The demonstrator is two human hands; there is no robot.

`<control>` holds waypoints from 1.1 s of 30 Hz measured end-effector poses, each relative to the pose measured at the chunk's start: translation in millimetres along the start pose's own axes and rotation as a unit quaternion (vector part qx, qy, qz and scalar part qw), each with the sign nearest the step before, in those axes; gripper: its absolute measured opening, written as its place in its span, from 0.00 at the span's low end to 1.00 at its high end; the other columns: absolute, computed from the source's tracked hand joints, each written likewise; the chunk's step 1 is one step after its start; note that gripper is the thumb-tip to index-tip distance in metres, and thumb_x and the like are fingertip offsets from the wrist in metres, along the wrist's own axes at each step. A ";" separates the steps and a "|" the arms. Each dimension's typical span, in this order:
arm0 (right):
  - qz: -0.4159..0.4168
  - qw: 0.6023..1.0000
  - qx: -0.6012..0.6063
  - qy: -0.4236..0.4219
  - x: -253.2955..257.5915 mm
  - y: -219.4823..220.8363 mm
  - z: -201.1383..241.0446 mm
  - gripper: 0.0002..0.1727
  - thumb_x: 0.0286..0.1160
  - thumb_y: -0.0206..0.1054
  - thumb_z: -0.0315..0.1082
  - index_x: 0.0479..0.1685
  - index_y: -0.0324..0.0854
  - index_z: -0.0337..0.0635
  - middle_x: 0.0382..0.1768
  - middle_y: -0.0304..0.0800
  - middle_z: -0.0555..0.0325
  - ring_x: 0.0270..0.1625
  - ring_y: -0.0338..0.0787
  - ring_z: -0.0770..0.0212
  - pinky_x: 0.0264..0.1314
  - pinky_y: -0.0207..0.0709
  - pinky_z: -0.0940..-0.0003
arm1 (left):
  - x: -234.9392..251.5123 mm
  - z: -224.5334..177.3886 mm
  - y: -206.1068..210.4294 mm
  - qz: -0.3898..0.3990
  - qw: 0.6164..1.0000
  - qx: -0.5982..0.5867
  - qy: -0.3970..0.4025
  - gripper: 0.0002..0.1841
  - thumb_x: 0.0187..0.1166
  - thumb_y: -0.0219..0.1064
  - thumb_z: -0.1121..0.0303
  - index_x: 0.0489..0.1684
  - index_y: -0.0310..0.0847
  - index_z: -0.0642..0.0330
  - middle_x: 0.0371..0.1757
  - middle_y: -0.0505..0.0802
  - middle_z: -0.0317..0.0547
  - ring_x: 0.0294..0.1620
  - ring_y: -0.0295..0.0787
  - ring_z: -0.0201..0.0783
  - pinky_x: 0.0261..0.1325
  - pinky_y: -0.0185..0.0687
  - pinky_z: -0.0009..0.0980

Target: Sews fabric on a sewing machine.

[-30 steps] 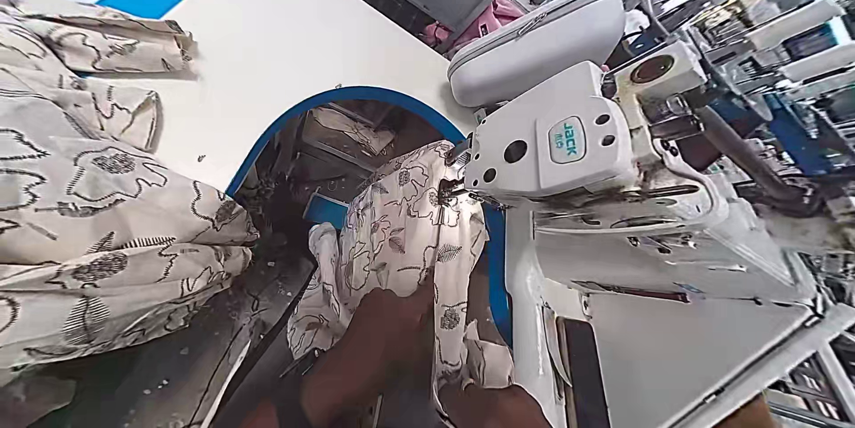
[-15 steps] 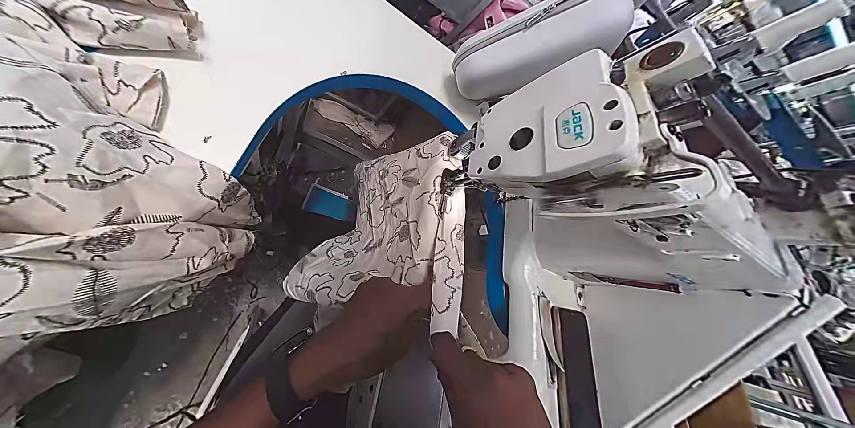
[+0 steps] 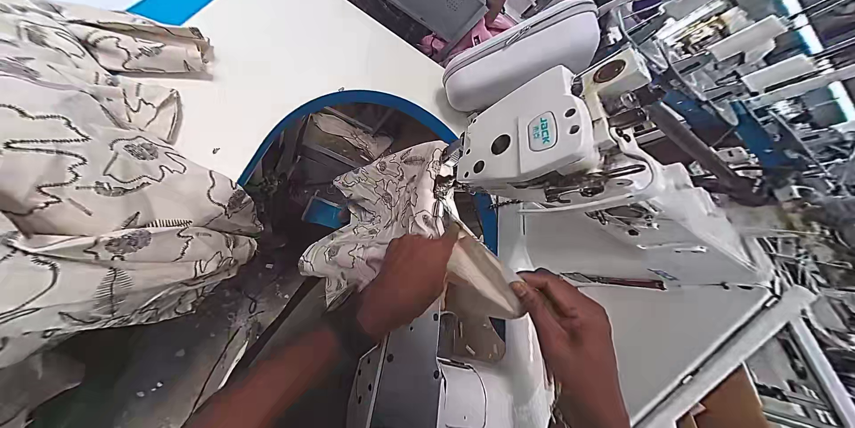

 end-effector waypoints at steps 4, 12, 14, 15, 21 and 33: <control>-0.052 0.997 0.040 0.049 -13.4 -8.5 -18.6 0.10 0.71 0.69 0.34 0.33 0.92 0.37 0.33 0.90 0.68 0.40 0.86 0.85 0.48 0.80 0.90 | 20.2 -35.0 14.1 0.065 0.992 0.106 0.036 0.11 0.81 0.59 0.80 0.53 0.82 0.76 0.53 0.89 0.71 0.60 0.86 0.69 0.55 0.77 0.64; -0.043 0.994 0.082 0.064 -73.1 37.7 6.4 0.04 0.67 0.73 0.32 0.33 0.92 0.42 0.39 0.93 0.65 0.49 0.88 0.84 0.52 0.80 0.91 | -78.0 30.7 10.6 -0.075 0.981 -0.180 0.011 0.15 0.78 0.66 0.68 0.58 0.89 0.62 0.24 0.87 0.43 0.22 0.79 0.36 0.31 0.76 0.36; -0.031 0.999 0.027 0.010 -69.2 48.6 49.8 0.05 0.72 0.71 0.32 0.34 0.92 0.42 0.36 0.91 0.60 0.46 0.88 0.81 0.52 0.79 0.91 | -81.8 22.4 19.6 -0.129 0.976 -0.166 0.058 0.10 0.77 0.64 0.71 0.38 0.92 0.64 0.19 0.84 0.43 0.18 0.77 0.36 0.25 0.72 0.35; -0.034 0.999 -0.009 -0.020 -67.8 54.8 64.9 0.06 0.72 0.69 0.31 0.33 0.92 0.43 0.34 0.90 0.58 0.44 0.88 0.78 0.50 0.78 0.91 | -81.9 20.5 21.4 -0.160 0.975 -0.138 0.069 0.08 0.73 0.63 0.72 0.26 0.85 0.63 0.16 0.81 0.43 0.16 0.76 0.38 0.22 0.70 0.37; -0.097 0.977 -0.160 -0.107 -53.8 74.0 78.6 0.06 0.71 0.68 0.32 0.29 0.90 0.48 0.30 0.81 0.56 0.38 0.82 0.69 0.42 0.73 0.87 | -61.1 26.5 8.8 -0.267 0.953 -0.078 0.117 0.09 0.69 0.62 0.77 0.19 0.83 0.65 0.16 0.83 0.48 0.16 0.81 0.43 0.21 0.73 0.39; -0.168 0.975 -0.065 -0.129 -19.5 84.6 40.7 0.06 0.73 0.68 0.25 0.29 0.87 0.37 0.41 0.98 0.51 0.53 0.96 0.66 0.63 0.84 0.80 | -51.7 18.5 0.8 -0.433 0.885 0.034 0.169 0.10 0.70 0.63 0.75 0.21 0.88 0.62 0.14 0.79 0.42 0.16 0.77 0.38 0.20 0.70 0.29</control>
Point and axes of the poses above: each hand's wrist, its own x-axis towards the middle knuckle, its own y-axis out of the palm, z = x × y, the point moved 9 cm from there along x, towards the middle knuckle
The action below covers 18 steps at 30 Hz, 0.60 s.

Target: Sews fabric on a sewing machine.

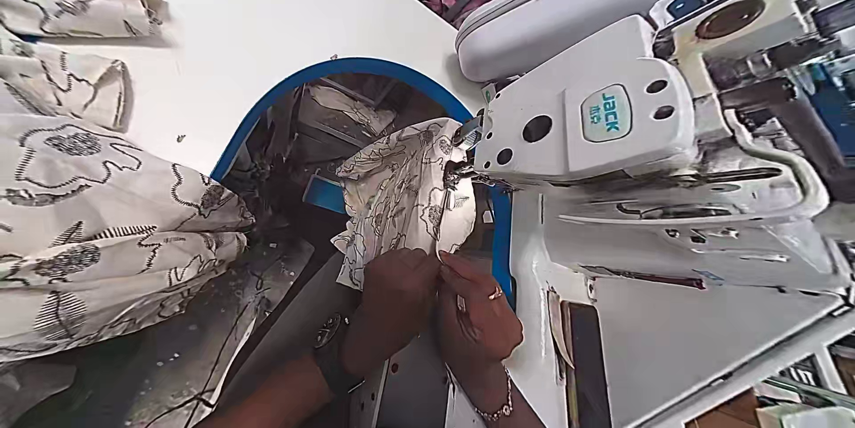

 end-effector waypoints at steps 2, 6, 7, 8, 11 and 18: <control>-0.010 1.000 -0.009 0.010 7.4 4.1 -5.3 0.06 0.71 0.68 0.25 0.28 0.87 0.36 0.40 0.98 0.49 0.52 0.96 0.66 0.60 0.84 0.81 | 9.2 -1.8 1.7 -0.015 0.999 0.040 0.021 0.10 0.71 0.63 0.75 0.20 0.87 0.62 0.14 0.79 0.42 0.16 0.78 0.38 0.20 0.70 0.30; 0.000 0.998 -0.037 0.059 14.9 13.1 -14.8 0.09 0.74 0.64 0.27 0.31 0.88 0.34 0.43 0.98 0.45 0.53 0.97 0.64 0.58 0.84 0.79 | 22.9 0.4 10.1 -0.022 0.995 0.096 0.019 0.10 0.73 0.64 0.72 0.24 0.91 0.60 0.21 0.84 0.45 0.22 0.82 0.41 0.25 0.75 0.31; 0.010 0.997 -0.040 0.070 15.3 15.5 -16.4 0.10 0.77 0.61 0.27 0.34 0.87 0.32 0.46 0.98 0.44 0.55 0.96 0.63 0.60 0.84 0.79 | 25.4 1.4 13.3 -0.013 0.994 0.104 0.015 0.10 0.73 0.65 0.71 0.27 0.92 0.58 0.29 0.89 0.48 0.28 0.86 0.43 0.29 0.80 0.32; 0.022 0.996 -0.046 0.078 16.0 17.6 -17.8 0.11 0.79 0.59 0.27 0.37 0.87 0.31 0.49 0.97 0.43 0.57 0.96 0.62 0.61 0.84 0.77 | 27.8 2.1 17.2 -0.001 0.995 0.102 0.011 0.09 0.74 0.66 0.70 0.31 0.94 0.58 0.39 0.94 0.51 0.35 0.91 0.45 0.35 0.85 0.33; 0.044 0.993 -0.065 0.088 17.1 24.2 -23.9 0.13 0.81 0.56 0.27 0.45 0.86 0.30 0.56 0.95 0.42 0.61 0.95 0.59 0.62 0.84 0.74 | 31.4 6.7 24.7 0.025 0.998 0.062 0.000 0.11 0.77 0.64 0.71 0.43 0.95 0.62 0.55 0.95 0.57 0.46 0.96 0.50 0.46 0.91 0.37; 0.146 0.971 0.176 0.076 25.6 9.5 7.5 0.27 0.94 0.45 0.44 0.61 0.87 0.34 0.68 0.90 0.48 0.76 0.85 0.57 0.82 0.73 0.57 | -24.9 82.2 31.0 0.147 0.968 -0.091 -0.184 0.14 0.80 0.60 0.76 0.54 0.90 0.70 0.51 0.96 0.58 0.53 0.95 0.50 0.61 0.88 0.47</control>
Point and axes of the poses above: each hand's wrist, its own x-axis towards the middle knuckle, its own y-axis out of the palm, z = x × y, the point moved 9 cm from there along x, towards the middle knuckle
